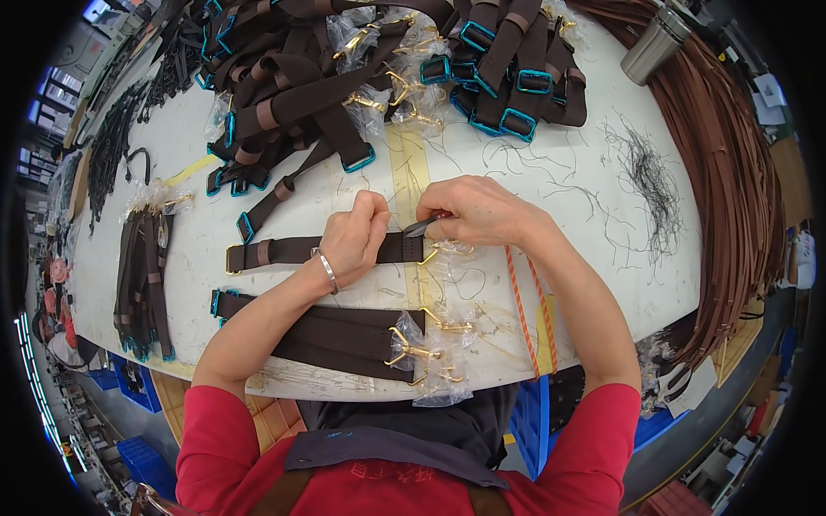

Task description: The person uses a small knife to cut plastic packaging from brown straps with teal buckles and gold hooks. They then fold the straps and place them on the table. The process is repeated for multiple straps throughout the video.

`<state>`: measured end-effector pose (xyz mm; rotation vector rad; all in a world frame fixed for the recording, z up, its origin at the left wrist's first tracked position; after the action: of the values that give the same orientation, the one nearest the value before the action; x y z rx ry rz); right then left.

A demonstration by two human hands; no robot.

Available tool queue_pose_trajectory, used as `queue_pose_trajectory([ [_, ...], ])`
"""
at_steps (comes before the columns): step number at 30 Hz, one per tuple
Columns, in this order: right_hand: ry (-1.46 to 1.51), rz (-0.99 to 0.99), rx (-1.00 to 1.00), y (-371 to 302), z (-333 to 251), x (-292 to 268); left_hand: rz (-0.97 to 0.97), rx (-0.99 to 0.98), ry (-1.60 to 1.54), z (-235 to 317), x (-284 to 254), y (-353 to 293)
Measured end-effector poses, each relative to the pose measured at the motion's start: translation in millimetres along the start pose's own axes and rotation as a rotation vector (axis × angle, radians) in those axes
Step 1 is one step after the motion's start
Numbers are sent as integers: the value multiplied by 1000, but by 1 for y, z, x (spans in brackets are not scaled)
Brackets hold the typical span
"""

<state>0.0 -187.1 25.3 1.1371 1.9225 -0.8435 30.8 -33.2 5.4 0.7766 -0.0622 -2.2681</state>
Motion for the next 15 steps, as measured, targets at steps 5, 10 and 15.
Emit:
queue_pose_trajectory([
  [5, 19, -8, -4, 2, -1, 2, 14, -5, -27, 1, -2, -1],
  [10, -7, 24, 1, 1, -2, 5, 15, 20, 5, -1, 1, -2],
  [15, -259, 436, 95, -22, -10, -7, 57, 4, -41, -2, 0, 3],
])
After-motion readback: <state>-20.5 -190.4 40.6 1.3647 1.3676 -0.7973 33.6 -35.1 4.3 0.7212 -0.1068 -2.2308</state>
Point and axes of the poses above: each hand's wrist, its own y-axis towards the middle knuckle, its own x-axis out of the palm, z = x × y, the point moved 5 cm from there along y, towards the middle knuckle, and after that the axes turned 15 degrees about -y, right-handed, at the moved point
